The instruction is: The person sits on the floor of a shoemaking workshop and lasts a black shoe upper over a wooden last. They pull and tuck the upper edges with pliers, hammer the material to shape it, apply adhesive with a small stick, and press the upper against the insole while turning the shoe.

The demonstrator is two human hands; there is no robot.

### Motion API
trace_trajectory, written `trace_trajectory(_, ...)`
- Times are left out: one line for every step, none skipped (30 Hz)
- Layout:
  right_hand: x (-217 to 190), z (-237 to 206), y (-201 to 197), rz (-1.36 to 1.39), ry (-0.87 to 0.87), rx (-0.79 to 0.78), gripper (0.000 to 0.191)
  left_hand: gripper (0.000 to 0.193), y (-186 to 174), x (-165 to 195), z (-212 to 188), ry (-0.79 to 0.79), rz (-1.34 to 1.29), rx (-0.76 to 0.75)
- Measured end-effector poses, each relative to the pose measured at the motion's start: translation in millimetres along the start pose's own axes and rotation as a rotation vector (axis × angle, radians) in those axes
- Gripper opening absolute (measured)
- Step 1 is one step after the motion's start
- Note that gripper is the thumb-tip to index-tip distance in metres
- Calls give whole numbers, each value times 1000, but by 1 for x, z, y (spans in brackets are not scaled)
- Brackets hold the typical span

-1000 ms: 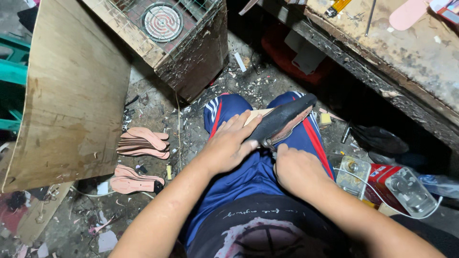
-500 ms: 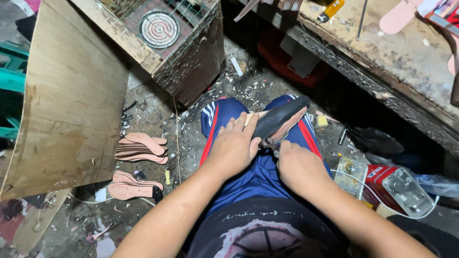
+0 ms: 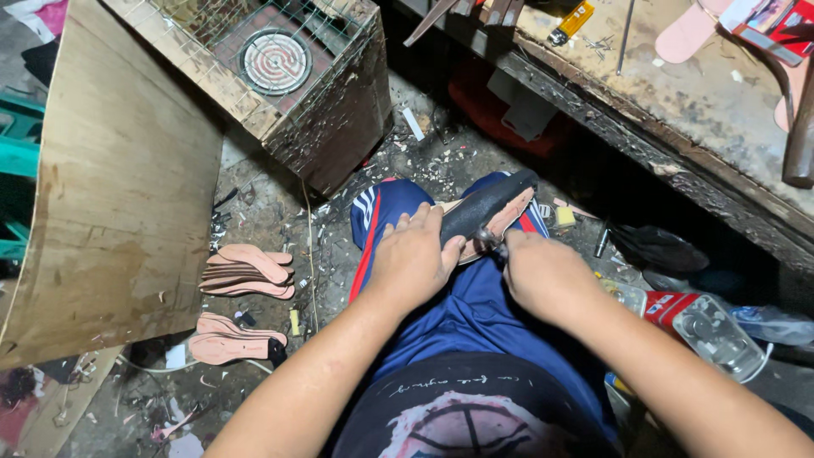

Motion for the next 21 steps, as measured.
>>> trace_trajectory(2, 0, -1, -31, 9, 8, 18, 61, -1, 2, 2, 12, 26, 5)
trace_trajectory(5, 0, 0, -62, 19, 10, 16, 61, -1, 4, 3, 21, 28, 5)
trace_trajectory(7, 1, 0, -94, 28, 12, 15, 62, -1, 7, 6, 29, 30, 6)
trace_trajectory(7, 1, 1, -74, 21, 5, 16, 62, -3, 10, 9, 40, 34, 14)
trace_trajectory(8, 1, 2, -55, 15, 2, 17, 57, -3, 6, 12, -19, -27, -6)
trace_trajectory(8, 2, 3, -34, 10, -5, 17, 53, -2, 3, 13, -78, -90, -30)
trace_trajectory(8, 2, 5, -16, 2, -28, 19, 48, 0, 1, 12, -138, -156, -58)
trace_trajectory(8, 3, 6, 1, -6, -51, 20, 47, -4, 7, 14, -99, -123, -36)
trace_trajectory(8, 4, 7, 17, -15, -74, 22, 47, -8, 14, 14, -62, -91, -13)
trace_trajectory(12, 5, 5, 4, 14, -73, 21, 46, -12, 20, 14, -26, -58, 8)
trace_trajectory(15, 5, 3, -7, 42, -74, 20, 46, -11, 19, 14, -55, -73, -15)
trace_trajectory(18, 6, 1, -18, 70, -74, 20, 46, -10, 17, 15, -83, -87, -38)
trace_trajectory(18, 6, 0, -12, 60, -85, 21, 47, -9, 14, 15, -110, -102, -56)
trace_trajectory(17, 7, 0, -8, 48, -91, 22, 49, -7, 14, 17, -110, -96, -68)
trace_trajectory(17, 8, 0, -1, 38, -98, 24, 52, -5, 13, 18, -109, -90, -84)
trace_trajectory(18, 9, -1, 15, 39, -96, 24, 55, -1, 12, 20, -110, -88, -104)
trace_trajectory(18, 10, 0, 30, 39, -97, 25, 58, -2, 15, 20, -57, -85, -73)
trace_trajectory(19, 12, 0, 44, 38, -98, 26, 61, -2, 19, 20, -3, -83, -39)
trace_trajectory(21, 12, 2, 27, 49, -106, 25, 63, -4, 23, 22, 53, -78, -4)
trace_trajectory(23, 13, 3, 14, 62, -117, 24, 61, 2, 21, 23, 43, -50, -37)
trace_trajectory(25, 11, 6, 1, 76, -134, 23, 58, 7, 19, 24, 29, -25, -75)
Point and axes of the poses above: each hand's wrist, its own z-axis towards the middle knuckle, its own y-axis out of the palm, x = y × z, the point moved 10 cm from there along z, towards the middle knuckle, and after that the axes turned 13 degrees about -z, right-handed, at the moved point
